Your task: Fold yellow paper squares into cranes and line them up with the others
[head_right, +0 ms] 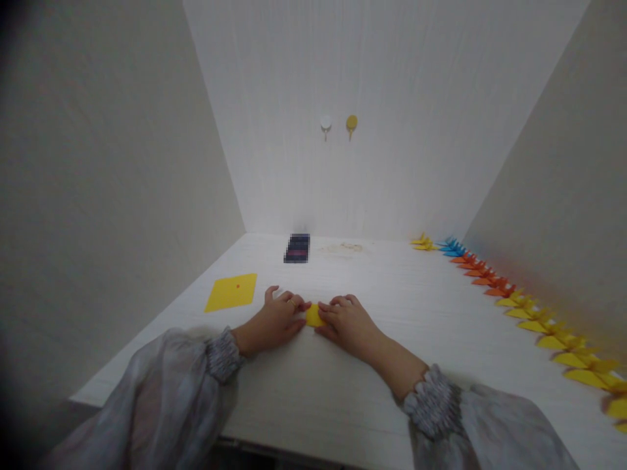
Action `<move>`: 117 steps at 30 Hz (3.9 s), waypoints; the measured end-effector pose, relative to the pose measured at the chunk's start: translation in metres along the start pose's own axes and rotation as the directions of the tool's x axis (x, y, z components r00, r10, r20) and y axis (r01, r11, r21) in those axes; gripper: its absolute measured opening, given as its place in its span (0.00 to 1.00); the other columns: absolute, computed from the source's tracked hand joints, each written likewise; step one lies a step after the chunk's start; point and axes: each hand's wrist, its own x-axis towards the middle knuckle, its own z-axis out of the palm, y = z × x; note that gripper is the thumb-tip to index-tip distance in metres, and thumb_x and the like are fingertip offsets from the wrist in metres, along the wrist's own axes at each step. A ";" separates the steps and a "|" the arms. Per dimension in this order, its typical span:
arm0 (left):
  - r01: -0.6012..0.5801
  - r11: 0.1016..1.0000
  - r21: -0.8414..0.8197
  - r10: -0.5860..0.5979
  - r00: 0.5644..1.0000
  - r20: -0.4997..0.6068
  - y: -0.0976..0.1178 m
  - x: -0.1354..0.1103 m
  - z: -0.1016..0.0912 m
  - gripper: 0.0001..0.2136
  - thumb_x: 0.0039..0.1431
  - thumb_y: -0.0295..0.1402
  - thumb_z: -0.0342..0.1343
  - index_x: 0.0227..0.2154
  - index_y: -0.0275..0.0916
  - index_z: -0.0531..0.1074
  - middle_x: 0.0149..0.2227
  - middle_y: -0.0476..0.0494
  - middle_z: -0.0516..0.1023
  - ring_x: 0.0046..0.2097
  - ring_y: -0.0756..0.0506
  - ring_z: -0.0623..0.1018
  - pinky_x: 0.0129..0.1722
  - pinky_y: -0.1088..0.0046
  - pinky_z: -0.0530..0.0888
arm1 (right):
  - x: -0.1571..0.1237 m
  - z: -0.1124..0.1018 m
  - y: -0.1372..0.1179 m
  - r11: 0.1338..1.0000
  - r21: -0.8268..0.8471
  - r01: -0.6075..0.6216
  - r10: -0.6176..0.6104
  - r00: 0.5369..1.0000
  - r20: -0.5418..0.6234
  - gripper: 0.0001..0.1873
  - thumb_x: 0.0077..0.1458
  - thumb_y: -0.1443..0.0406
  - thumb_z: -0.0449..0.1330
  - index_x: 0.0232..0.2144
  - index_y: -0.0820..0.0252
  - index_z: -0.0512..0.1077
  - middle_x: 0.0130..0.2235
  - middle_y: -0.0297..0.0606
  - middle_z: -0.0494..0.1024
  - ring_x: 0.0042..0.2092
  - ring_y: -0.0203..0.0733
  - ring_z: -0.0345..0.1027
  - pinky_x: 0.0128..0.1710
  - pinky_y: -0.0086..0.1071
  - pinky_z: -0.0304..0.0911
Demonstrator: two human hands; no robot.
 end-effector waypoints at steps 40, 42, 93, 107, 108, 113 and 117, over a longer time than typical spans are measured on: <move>0.207 -0.241 -0.948 -0.326 0.903 0.280 0.018 0.015 -0.020 0.10 0.50 0.34 0.55 0.32 0.33 0.68 0.35 0.41 0.74 0.34 0.52 0.75 0.38 0.75 0.70 | 0.008 -0.022 -0.024 0.959 0.282 -0.005 0.139 0.879 -0.456 0.14 0.57 0.66 0.46 0.42 0.60 0.68 0.40 0.41 0.76 0.40 0.39 0.70 0.40 0.33 0.64; 0.203 -0.235 -0.951 -0.333 0.902 0.275 0.019 0.015 -0.021 0.09 0.50 0.33 0.55 0.33 0.33 0.68 0.35 0.42 0.74 0.34 0.52 0.74 0.40 0.75 0.69 | 0.007 -0.022 -0.022 0.943 0.333 -0.008 0.163 0.883 -0.440 0.15 0.57 0.65 0.46 0.43 0.59 0.67 0.42 0.40 0.75 0.42 0.39 0.69 0.42 0.34 0.64; 0.293 0.117 -0.949 -0.331 0.913 0.241 0.014 0.017 -0.007 0.10 0.42 0.26 0.51 0.32 0.37 0.63 0.20 0.53 0.67 0.21 0.53 0.67 0.21 0.79 0.60 | 0.004 -0.010 -0.001 0.734 0.623 0.271 0.002 0.916 -0.401 0.13 0.52 0.71 0.51 0.39 0.55 0.71 0.38 0.40 0.73 0.38 0.37 0.68 0.35 0.30 0.65; 0.266 0.112 -0.957 -0.285 0.932 0.226 0.010 0.015 -0.004 0.15 0.41 0.32 0.59 0.32 0.35 0.64 0.22 0.50 0.71 0.23 0.53 0.70 0.24 0.78 0.62 | 0.002 -0.009 0.000 0.745 0.601 0.288 -0.061 0.928 -0.368 0.21 0.49 0.77 0.49 0.41 0.53 0.70 0.41 0.41 0.69 0.42 0.37 0.65 0.38 0.31 0.63; 0.258 0.109 -0.960 -0.286 0.933 0.219 0.010 0.015 -0.003 0.15 0.41 0.32 0.59 0.32 0.35 0.63 0.22 0.50 0.71 0.23 0.53 0.70 0.25 0.78 0.62 | 0.001 -0.010 0.000 0.734 0.618 0.283 -0.060 0.933 -0.355 0.21 0.49 0.76 0.49 0.42 0.54 0.70 0.42 0.41 0.69 0.42 0.38 0.64 0.39 0.32 0.62; 0.193 0.211 -0.958 -0.331 0.937 0.116 0.007 0.016 -0.003 0.14 0.44 0.33 0.57 0.33 0.37 0.62 0.21 0.52 0.71 0.22 0.53 0.70 0.23 0.78 0.63 | 0.005 -0.014 0.000 0.525 0.841 0.132 0.106 0.970 -0.218 0.18 0.50 0.66 0.53 0.46 0.55 0.67 0.46 0.41 0.69 0.47 0.42 0.63 0.47 0.38 0.58; 0.149 0.463 -0.874 -0.331 0.944 -0.014 0.007 0.014 -0.007 0.11 0.47 0.34 0.54 0.34 0.37 0.64 0.23 0.51 0.73 0.24 0.52 0.71 0.24 0.79 0.64 | 0.015 -0.007 -0.005 0.309 0.938 -0.157 0.448 0.894 0.002 0.15 0.50 0.58 0.54 0.37 0.61 0.71 0.35 0.41 0.75 0.36 0.40 0.67 0.37 0.34 0.62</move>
